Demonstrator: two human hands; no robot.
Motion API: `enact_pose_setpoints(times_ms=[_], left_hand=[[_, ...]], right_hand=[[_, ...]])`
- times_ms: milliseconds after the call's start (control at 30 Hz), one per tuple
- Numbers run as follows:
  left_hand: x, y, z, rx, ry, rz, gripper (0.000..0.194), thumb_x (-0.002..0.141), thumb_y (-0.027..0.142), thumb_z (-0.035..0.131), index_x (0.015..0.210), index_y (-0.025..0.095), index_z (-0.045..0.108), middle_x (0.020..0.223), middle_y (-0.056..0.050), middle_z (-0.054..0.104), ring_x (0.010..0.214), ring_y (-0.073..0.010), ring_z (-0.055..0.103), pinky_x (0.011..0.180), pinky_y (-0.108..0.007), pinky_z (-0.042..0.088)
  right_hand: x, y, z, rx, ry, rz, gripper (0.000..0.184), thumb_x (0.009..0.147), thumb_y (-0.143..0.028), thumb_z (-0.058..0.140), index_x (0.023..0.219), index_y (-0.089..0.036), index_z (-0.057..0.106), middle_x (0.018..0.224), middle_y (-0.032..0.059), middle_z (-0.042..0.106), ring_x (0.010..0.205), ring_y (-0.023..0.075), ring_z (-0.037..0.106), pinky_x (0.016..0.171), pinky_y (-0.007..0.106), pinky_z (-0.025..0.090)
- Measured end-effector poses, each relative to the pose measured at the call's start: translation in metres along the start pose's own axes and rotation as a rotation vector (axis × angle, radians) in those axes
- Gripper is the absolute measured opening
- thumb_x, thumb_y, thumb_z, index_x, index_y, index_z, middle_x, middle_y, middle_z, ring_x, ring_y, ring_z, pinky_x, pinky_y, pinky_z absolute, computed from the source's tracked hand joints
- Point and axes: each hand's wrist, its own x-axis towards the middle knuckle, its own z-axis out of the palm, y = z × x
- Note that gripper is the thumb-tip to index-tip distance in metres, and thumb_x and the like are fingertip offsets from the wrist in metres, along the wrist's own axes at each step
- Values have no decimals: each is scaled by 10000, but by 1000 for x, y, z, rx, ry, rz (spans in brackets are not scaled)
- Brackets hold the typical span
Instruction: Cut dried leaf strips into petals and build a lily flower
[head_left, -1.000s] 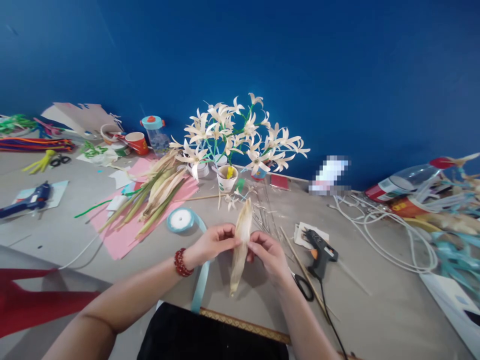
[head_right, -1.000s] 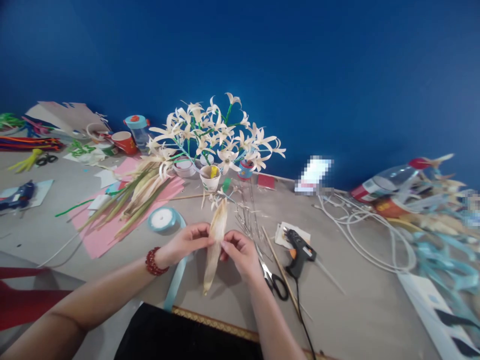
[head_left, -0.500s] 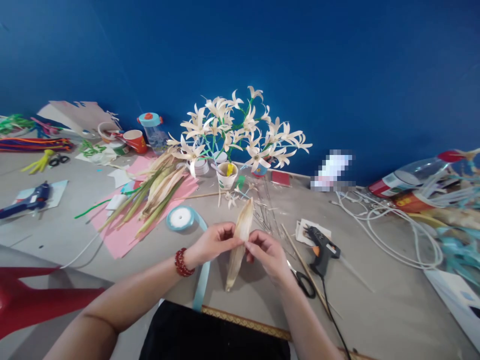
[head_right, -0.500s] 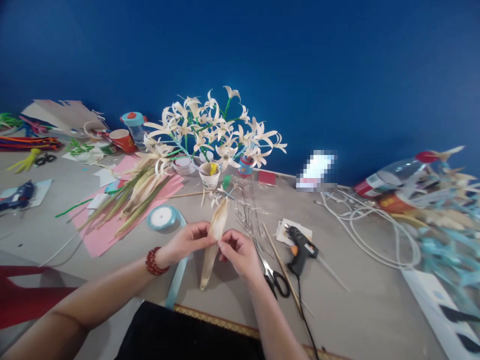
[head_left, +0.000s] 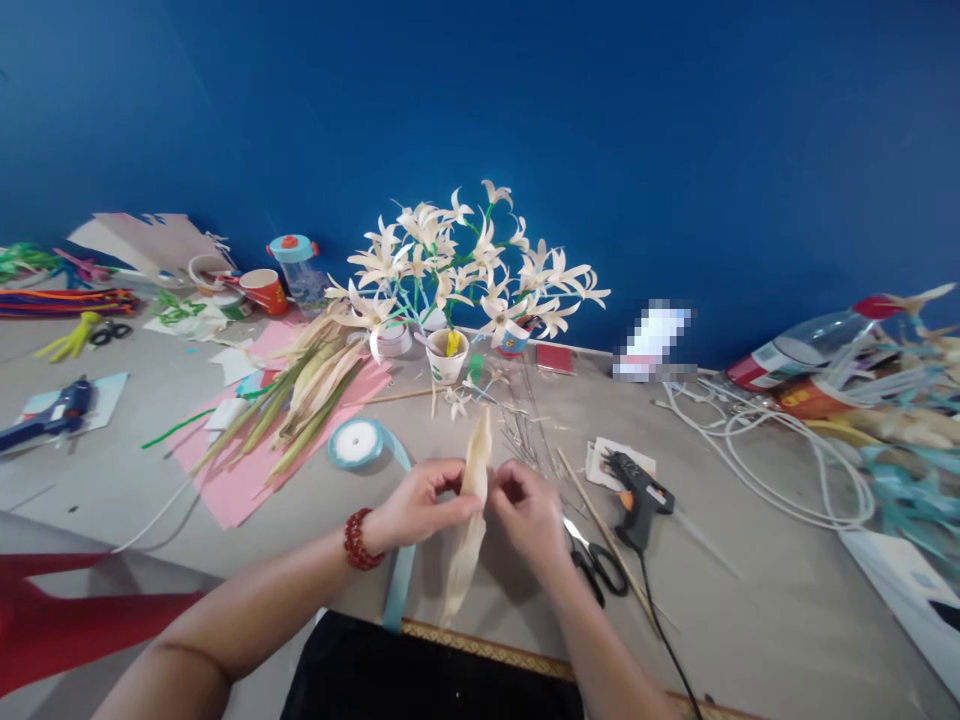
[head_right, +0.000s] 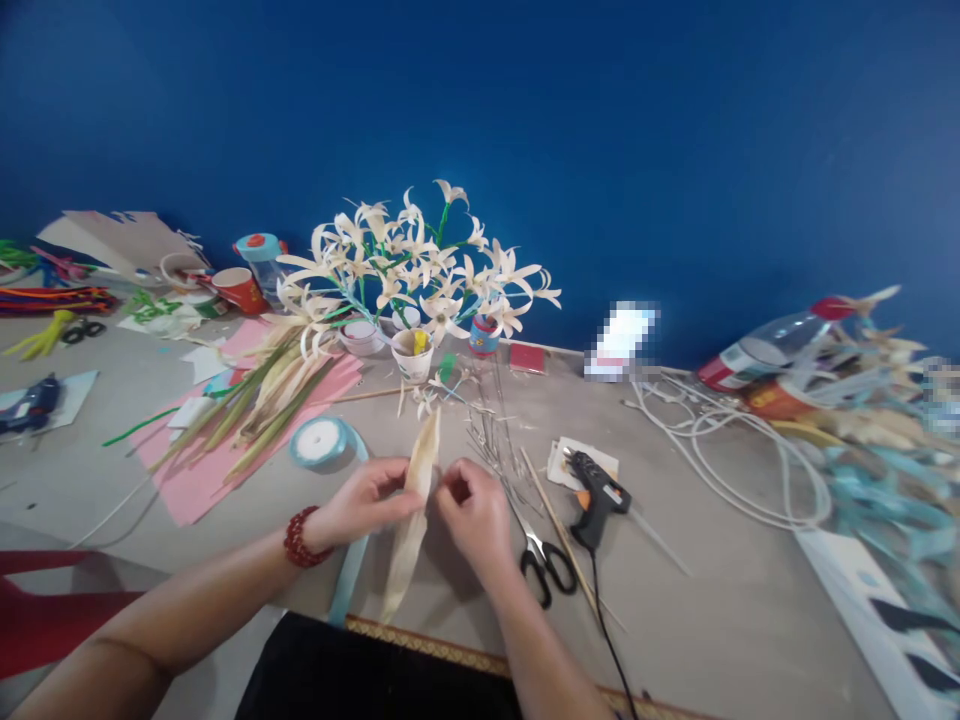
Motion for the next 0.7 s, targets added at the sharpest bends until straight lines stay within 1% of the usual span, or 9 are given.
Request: enact_pose_setpoints(times_ms=[67, 133, 233, 300, 400, 500, 600, 633, 700], left_hand=[[-4, 5, -2, -83, -37, -15, 187, 834, 324, 650, 819, 139, 631, 788, -35, 594, 737, -147, 530, 693, -249, 434], [-8, 10, -7, -172, -76, -71, 211, 810, 344, 683, 807, 143, 622, 768, -29, 582, 697, -133, 517, 651, -238, 419], [-16, 22, -23, -279, -209, -176, 260, 758, 369, 734, 776, 143, 609, 687, -15, 561, 595, -108, 472, 552, -222, 362], [-26, 32, -36, -299, -221, -161, 285, 741, 396, 742, 762, 145, 607, 659, -17, 556, 577, -111, 459, 540, -232, 351], [-44, 44, -60, -237, -92, -94, 292, 767, 437, 699, 757, 157, 614, 658, -21, 548, 604, -135, 474, 571, -257, 380], [-55, 47, -93, 80, 96, -164, 241, 800, 405, 669, 781, 168, 629, 724, -17, 560, 668, -144, 495, 604, -240, 396], [-50, 42, -133, 395, 275, -205, 273, 813, 440, 639, 751, 178, 592, 696, 10, 547, 659, -141, 502, 594, -219, 395], [-46, 40, -146, 481, 308, -202, 308, 795, 468, 640, 720, 177, 573, 667, 17, 538, 627, -138, 495, 567, -215, 385], [-33, 39, -171, 629, 317, -231, 329, 773, 508, 626, 763, 181, 592, 690, 9, 584, 635, -159, 534, 551, -222, 393]], right_hand=[[3, 4, -7, 10, 65, 25, 120, 711, -192, 592, 606, -207, 537, 518, -58, 481, 501, 118, 434, 481, 221, 334], [8, 8, -18, 32, 123, 37, 115, 728, -219, 598, 624, -205, 550, 514, -57, 491, 487, 117, 440, 472, 221, 344], [17, 15, -37, 74, 221, 56, 112, 718, -239, 636, 643, -198, 564, 509, -62, 494, 461, 106, 424, 449, 214, 329], [22, 19, -47, 119, 289, 77, 120, 722, -239, 636, 647, -200, 550, 495, -68, 487, 439, 98, 406, 428, 208, 306], [27, 20, -55, 218, 342, 109, 158, 749, -258, 607, 636, -206, 509, 515, -60, 507, 418, 87, 395, 408, 204, 295], [27, 15, -55, 321, 275, 132, 202, 758, -309, 614, 614, -196, 528, 539, -36, 530, 418, 87, 413, 405, 210, 313], [25, 10, -50, 390, 163, 142, 235, 754, -337, 642, 592, -180, 577, 526, -25, 538, 426, 89, 421, 417, 211, 334], [24, 9, -47, 405, 131, 143, 238, 756, -339, 648, 593, -177, 588, 528, -24, 544, 430, 86, 421, 423, 209, 338], [22, 8, -43, 428, 73, 141, 231, 765, -340, 652, 611, -174, 601, 549, -23, 560, 440, 80, 423, 435, 201, 343]])
